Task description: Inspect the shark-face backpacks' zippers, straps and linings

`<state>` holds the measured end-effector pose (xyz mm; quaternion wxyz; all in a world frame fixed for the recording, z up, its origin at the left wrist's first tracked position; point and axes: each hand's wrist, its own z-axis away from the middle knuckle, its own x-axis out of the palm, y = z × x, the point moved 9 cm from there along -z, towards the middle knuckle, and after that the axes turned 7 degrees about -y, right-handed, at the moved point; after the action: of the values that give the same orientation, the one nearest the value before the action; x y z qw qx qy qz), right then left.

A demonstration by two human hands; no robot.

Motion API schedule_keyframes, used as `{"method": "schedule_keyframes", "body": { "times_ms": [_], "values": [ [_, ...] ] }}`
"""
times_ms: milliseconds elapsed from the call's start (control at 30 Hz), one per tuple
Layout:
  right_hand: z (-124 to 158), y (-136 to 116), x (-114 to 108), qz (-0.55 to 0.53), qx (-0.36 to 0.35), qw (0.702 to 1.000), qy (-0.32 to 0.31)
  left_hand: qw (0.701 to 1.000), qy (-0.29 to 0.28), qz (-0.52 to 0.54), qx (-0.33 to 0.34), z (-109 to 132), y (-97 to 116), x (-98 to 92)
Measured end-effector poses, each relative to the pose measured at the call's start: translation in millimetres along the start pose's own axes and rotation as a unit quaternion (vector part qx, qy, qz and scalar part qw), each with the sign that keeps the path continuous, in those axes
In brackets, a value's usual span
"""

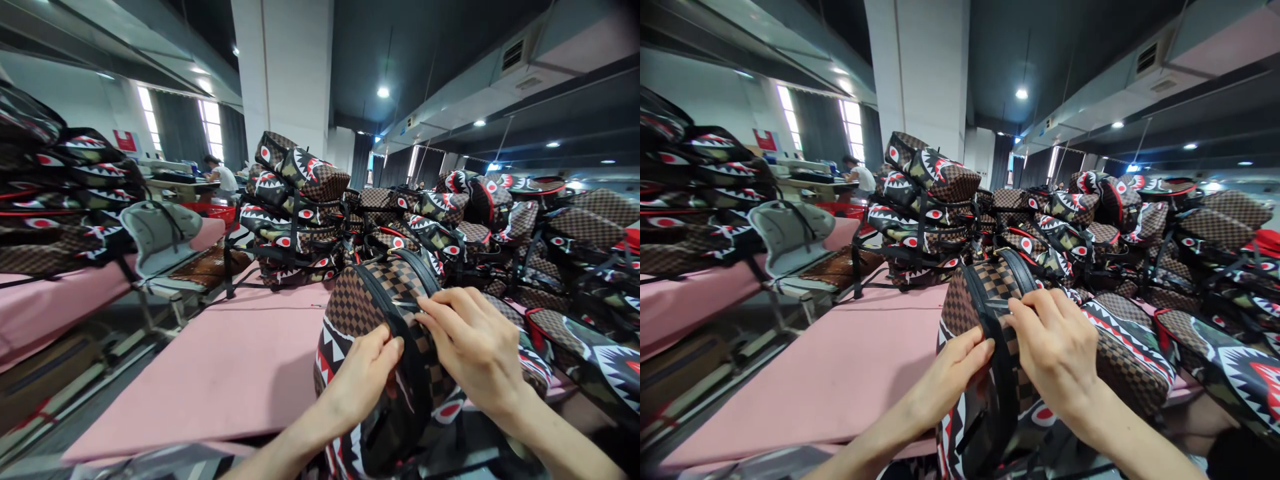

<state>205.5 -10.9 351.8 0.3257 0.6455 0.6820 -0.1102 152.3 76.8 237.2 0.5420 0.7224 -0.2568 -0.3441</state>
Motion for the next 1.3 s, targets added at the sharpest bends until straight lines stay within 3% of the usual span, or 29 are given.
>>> {"method": "schedule_keyframes", "body": {
  "times_ms": [267, 1133, 1233, 1300],
  "values": [
    [-16, -14, 10, 0.099, -0.013, 0.995, -0.023, 1.000, 0.008, 0.004, -0.010, -2, -2, 5.9],
    [-21, -21, 19, 0.091, -0.019, 0.994, -0.056, 0.999, 0.032, 0.019, 0.004, 2, -2, 7.5],
    [-25, -10, 13, 0.008, -0.004, 0.999, -0.050, 0.999, 0.030, 0.011, 0.004, 3, -3, 5.7],
    [-23, 19, 6, -0.126, 0.052, 0.991, -0.015, 1.000, 0.030, 0.000, -0.003, 4, -5, -1.6]
  ]
}}
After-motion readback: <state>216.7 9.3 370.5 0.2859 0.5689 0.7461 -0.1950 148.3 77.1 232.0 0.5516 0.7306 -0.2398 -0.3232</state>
